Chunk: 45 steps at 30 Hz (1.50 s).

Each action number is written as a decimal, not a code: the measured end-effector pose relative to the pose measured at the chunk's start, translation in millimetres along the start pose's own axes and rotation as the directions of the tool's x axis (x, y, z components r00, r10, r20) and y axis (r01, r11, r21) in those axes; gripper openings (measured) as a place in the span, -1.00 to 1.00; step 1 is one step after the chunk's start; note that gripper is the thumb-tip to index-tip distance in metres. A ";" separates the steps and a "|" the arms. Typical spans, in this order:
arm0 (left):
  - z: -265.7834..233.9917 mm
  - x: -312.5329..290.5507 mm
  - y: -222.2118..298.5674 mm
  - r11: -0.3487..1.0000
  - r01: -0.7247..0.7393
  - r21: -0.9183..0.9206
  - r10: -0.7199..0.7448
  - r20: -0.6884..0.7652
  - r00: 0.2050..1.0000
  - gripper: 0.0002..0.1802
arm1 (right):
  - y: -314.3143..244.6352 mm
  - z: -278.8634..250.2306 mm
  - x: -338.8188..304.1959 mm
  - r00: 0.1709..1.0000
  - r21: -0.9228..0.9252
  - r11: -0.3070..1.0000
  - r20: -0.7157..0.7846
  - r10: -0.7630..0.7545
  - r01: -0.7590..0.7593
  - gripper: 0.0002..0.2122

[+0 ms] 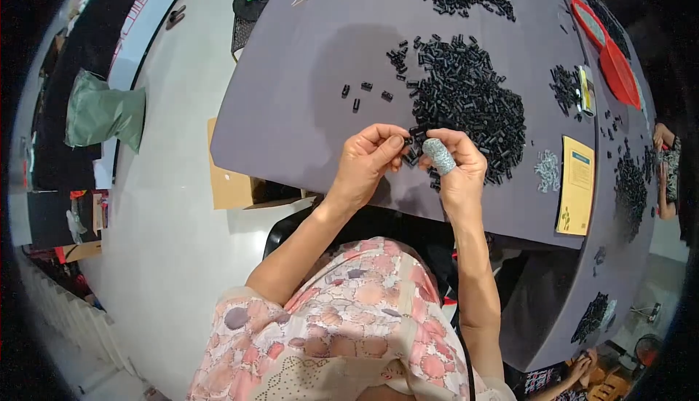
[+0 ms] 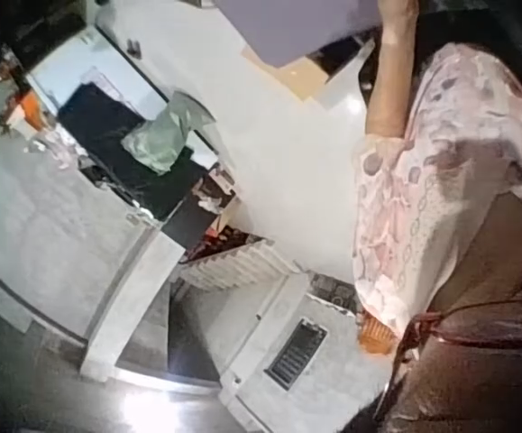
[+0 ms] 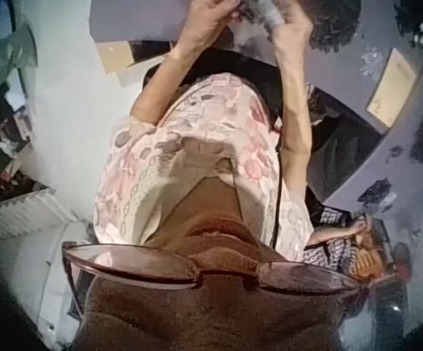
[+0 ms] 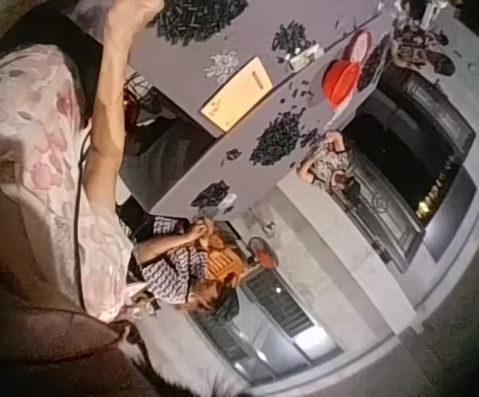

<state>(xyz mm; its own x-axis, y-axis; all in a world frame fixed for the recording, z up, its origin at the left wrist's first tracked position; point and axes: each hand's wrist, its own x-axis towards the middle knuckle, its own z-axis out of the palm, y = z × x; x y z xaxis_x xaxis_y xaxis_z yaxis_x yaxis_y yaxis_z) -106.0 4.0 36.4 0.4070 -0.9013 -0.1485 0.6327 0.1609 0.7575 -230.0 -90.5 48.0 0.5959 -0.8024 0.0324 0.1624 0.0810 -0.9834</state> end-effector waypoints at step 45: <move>23.5 -6.4 -5.4 0.996 0.001 -0.086 0.003 0.041 0.999 -0.73 | 2.1 -5.3 -15.9 0.992 0.170 0.983 0.099 -0.081 0.063 -0.84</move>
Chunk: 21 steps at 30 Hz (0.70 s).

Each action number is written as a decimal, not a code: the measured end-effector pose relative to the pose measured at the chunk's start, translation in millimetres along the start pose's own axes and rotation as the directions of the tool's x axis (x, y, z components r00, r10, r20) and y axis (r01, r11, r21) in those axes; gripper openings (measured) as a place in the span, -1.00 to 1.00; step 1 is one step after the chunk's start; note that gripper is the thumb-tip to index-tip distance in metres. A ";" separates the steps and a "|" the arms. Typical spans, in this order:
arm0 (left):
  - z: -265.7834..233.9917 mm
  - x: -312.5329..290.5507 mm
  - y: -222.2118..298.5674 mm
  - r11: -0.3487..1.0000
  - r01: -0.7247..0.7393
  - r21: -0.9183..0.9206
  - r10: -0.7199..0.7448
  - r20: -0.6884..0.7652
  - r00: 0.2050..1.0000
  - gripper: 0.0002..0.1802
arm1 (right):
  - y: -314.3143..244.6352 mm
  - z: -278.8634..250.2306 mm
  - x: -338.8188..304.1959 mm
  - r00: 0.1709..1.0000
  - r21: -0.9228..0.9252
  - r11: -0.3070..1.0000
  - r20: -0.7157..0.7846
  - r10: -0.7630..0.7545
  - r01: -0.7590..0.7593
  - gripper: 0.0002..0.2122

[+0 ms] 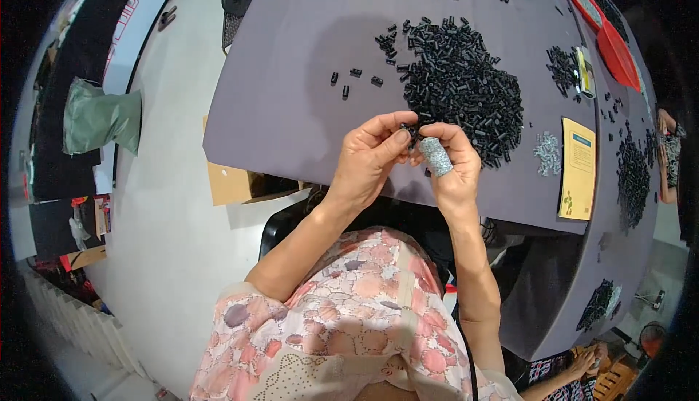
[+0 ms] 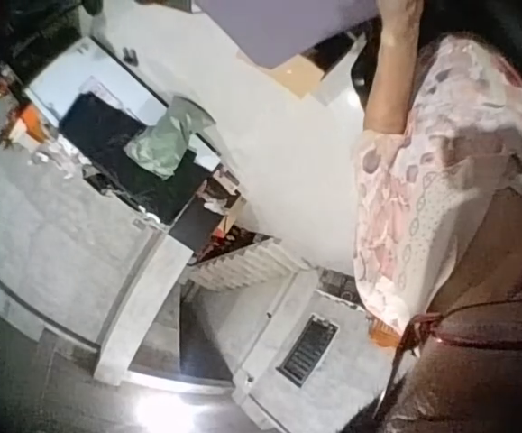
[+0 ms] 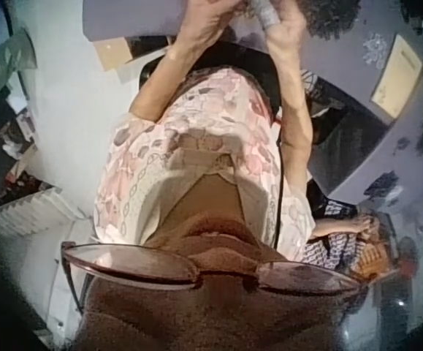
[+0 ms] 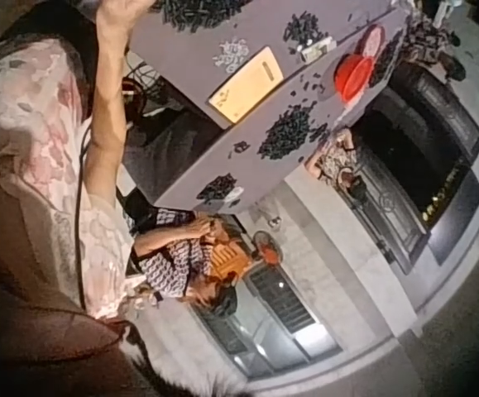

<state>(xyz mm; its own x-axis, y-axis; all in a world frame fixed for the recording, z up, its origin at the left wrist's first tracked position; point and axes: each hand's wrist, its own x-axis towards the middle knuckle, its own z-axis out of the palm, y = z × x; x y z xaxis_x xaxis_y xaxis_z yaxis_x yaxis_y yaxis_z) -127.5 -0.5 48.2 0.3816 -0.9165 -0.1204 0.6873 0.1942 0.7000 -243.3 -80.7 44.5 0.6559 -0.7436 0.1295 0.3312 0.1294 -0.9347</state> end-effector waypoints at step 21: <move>4.1 1.1 -8.6 0.990 0.002 -0.143 -0.006 -0.026 1.000 -0.79 | 0.2 7.1 -5.7 0.987 -0.178 0.975 -0.065 -0.148 0.134 -0.86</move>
<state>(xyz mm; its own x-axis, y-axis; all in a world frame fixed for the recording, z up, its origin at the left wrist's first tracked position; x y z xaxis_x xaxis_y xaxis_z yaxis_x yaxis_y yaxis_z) -135.5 -4.6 44.9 0.3935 -0.9082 -0.1424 0.7692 0.2405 0.5920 -242.2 -71.7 46.0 0.5543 -0.7957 0.2443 0.2899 -0.0906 -0.9528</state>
